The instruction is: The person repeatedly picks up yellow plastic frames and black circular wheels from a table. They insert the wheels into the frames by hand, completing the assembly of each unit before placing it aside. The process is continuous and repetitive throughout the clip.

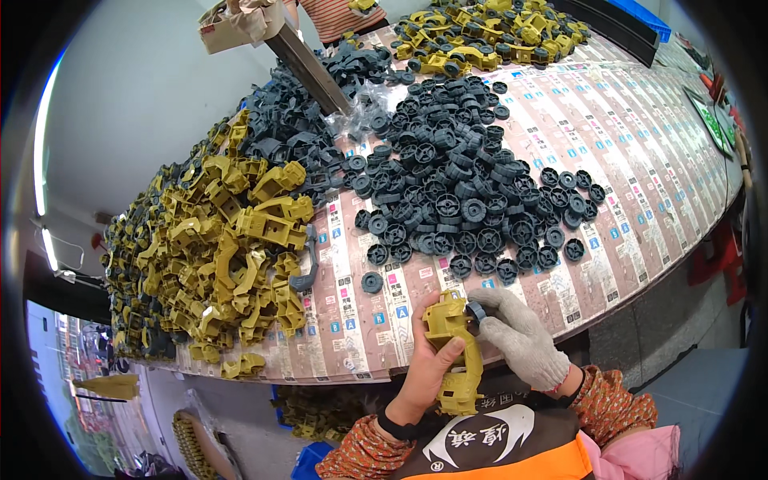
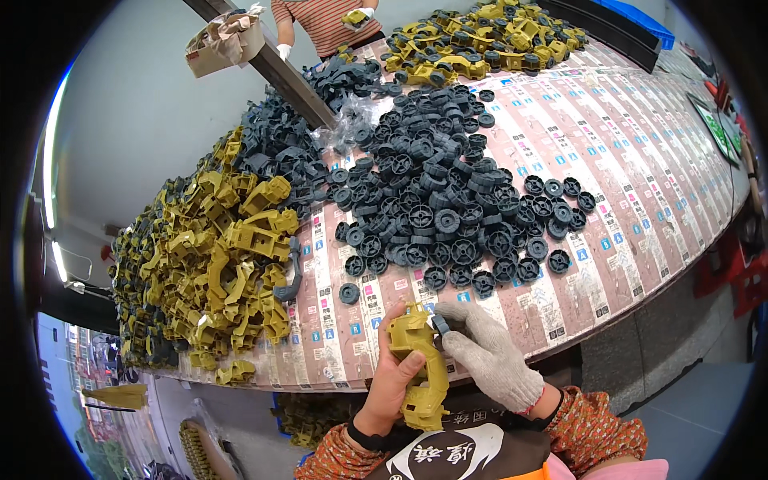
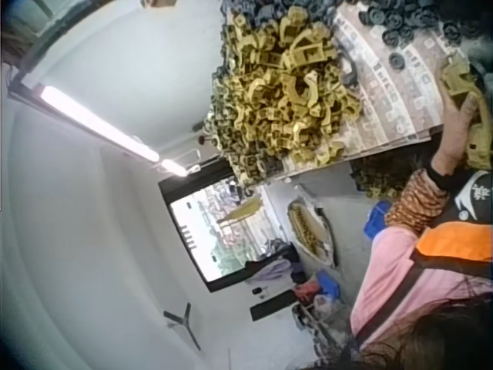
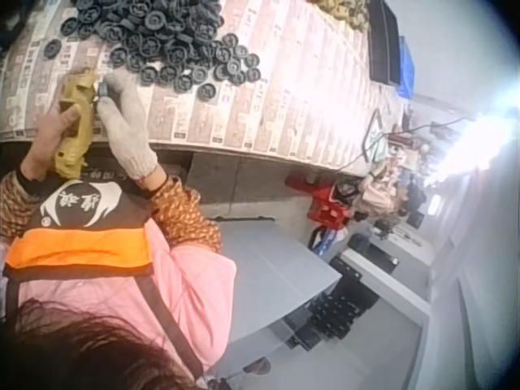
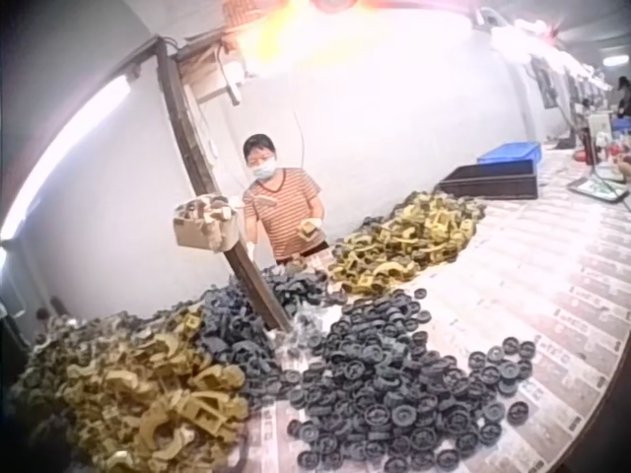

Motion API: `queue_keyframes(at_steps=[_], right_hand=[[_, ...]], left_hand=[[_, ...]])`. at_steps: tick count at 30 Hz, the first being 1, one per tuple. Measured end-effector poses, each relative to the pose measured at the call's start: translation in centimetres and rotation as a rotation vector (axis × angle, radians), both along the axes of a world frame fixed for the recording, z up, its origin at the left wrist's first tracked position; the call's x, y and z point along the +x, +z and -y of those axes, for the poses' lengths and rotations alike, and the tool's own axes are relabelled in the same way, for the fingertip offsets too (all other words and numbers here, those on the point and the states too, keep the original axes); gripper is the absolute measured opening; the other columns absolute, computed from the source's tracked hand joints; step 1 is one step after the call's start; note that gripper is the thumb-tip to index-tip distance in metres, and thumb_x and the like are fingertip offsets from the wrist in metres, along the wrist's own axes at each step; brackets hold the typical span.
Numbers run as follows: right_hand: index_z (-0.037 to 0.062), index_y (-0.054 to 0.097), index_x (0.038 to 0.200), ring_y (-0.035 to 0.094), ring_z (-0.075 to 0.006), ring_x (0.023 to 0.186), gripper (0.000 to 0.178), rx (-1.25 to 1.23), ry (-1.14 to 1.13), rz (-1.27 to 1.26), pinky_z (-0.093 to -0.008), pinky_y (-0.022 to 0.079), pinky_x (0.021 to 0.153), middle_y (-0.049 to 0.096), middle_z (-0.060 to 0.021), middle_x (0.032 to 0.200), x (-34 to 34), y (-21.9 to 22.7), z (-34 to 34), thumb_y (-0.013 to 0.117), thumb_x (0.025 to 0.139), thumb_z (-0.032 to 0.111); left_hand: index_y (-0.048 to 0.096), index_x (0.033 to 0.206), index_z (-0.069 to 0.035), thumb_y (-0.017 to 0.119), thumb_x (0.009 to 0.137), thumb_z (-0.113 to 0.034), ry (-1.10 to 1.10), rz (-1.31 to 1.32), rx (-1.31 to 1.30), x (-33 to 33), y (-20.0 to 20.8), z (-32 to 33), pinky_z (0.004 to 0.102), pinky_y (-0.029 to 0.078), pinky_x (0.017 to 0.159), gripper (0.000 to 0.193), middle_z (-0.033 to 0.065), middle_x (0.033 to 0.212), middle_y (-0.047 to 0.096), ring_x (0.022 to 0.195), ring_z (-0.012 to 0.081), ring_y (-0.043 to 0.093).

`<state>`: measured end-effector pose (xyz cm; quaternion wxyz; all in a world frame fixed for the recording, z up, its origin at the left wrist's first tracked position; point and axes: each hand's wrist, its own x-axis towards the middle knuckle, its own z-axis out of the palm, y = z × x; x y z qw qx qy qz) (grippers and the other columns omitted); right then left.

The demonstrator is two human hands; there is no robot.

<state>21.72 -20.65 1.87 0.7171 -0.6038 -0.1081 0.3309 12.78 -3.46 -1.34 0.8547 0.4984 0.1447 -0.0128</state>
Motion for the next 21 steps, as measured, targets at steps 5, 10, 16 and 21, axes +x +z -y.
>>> queue_keyframes(at_steps=[5, 10, 16, 21], right_hand=[[-0.0036, 0.053, 0.145, 0.069, -0.0323, 0.104, 0.046, -0.222, -0.047, 0.601, -0.04, 0.055, 0.092, 0.067, -0.0204, 0.115, -0.7, -0.5, 0.3, 0.057, 0.1, 0.004], [-0.003, 0.055, 0.141, 0.068, -0.0464, 0.092, 0.048, -0.396, -0.012, 0.831, -0.0491, 0.056, 0.079, 0.068, -0.0264, 0.104, -1.4, 0.0, 0.8, 0.059, 0.094, 0.001], [-0.0074, 0.05, 0.146, 0.07, -0.0493, 0.093, 0.057, -0.435, 0.1, 0.715, -0.051, 0.056, 0.078, 0.07, -0.0283, 0.104, -1.3, -0.7, 1.5, 0.061, 0.09, -0.002], [-0.0094, 0.05, 0.141, 0.07, -0.0495, 0.085, 0.057, -0.513, 0.104, 0.814, -0.0526, 0.056, 0.072, 0.069, -0.0276, 0.098, -2.3, 0.7, 1.8, 0.065, 0.087, 0.002]], left_hand=[[0.018, 0.163, -0.012, 0.077, 0.099, -0.015, 0.018, 0.143, 0.337, -0.1, -0.6, 0.8, 0.0372, 0.045, 0.112, 0.087, 0.0106, 0.143, 0.049, 0.127, 0.0201, 0.054], [0.019, 0.161, -0.01, 0.079, 0.098, -0.019, 0.005, 0.203, 0.513, -0.4, -2.1, 1.1, 0.0376, 0.042, 0.113, 0.087, 0.0108, 0.146, 0.044, 0.129, 0.0205, 0.051], [0.022, 0.158, -0.008, 0.077, 0.098, -0.016, 0.048, 0.309, 0.587, -0.9, -2.6, 1.4, 0.0383, 0.043, 0.113, 0.081, 0.0118, 0.149, 0.04, 0.131, 0.0216, 0.05], [0.025, 0.157, -0.008, 0.079, 0.097, -0.015, -0.025, 0.354, 0.699, -0.8, -2.6, 1.5, 0.038, 0.044, 0.111, 0.081, 0.0127, 0.149, 0.037, 0.131, 0.0225, 0.051]])
